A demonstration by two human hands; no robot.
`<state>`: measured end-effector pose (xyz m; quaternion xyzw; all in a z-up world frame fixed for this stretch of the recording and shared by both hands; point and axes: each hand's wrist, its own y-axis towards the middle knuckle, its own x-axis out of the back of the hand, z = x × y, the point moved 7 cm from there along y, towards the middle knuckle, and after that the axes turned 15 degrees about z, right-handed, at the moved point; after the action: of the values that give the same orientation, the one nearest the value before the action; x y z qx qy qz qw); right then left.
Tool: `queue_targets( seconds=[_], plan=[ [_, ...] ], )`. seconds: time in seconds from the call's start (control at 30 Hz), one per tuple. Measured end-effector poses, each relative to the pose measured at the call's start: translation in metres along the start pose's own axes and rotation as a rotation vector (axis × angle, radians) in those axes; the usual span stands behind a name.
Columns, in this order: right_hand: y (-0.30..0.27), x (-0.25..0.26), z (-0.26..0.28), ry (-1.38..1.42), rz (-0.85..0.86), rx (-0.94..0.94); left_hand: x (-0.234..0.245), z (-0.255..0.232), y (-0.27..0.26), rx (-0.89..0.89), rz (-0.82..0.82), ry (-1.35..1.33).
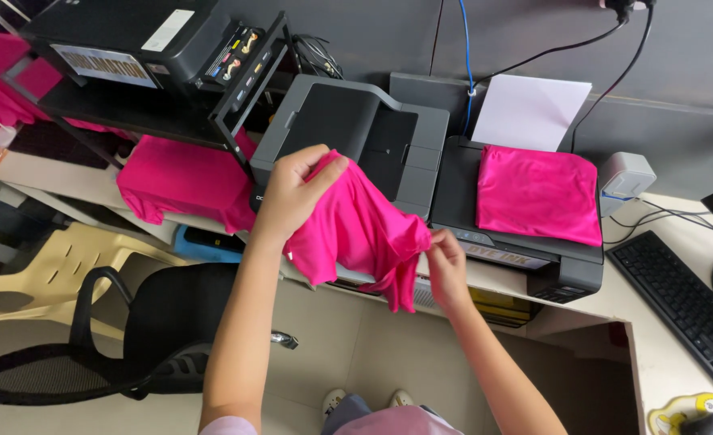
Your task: The person folds several bright pink t-shirts on a desk next to a printer. They smooth out each shirt, fold the sleeves and sides, and then fold the garment in half or thirds before placing it on the printer or stacking it.
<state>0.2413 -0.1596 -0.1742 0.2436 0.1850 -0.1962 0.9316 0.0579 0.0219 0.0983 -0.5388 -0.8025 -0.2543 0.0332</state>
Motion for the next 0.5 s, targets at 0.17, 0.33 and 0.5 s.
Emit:
queue_targets(
  seconds=[0.17,0.33,0.5],
  plan=[
    [0.005,-0.009,0.029,-0.029,-0.063,0.056,-0.003,-0.006,0.006,0.051,-0.020,-0.042],
    [-0.005,-0.004,-0.001,-0.113,-0.028,-0.064,-0.020,-0.017,0.015,0.014,-0.006,-0.015],
    [-0.011,-0.042,-0.005,0.101,0.140,-0.255,-0.026,-0.031,0.023,-0.021,-0.011,0.092]
  ],
)
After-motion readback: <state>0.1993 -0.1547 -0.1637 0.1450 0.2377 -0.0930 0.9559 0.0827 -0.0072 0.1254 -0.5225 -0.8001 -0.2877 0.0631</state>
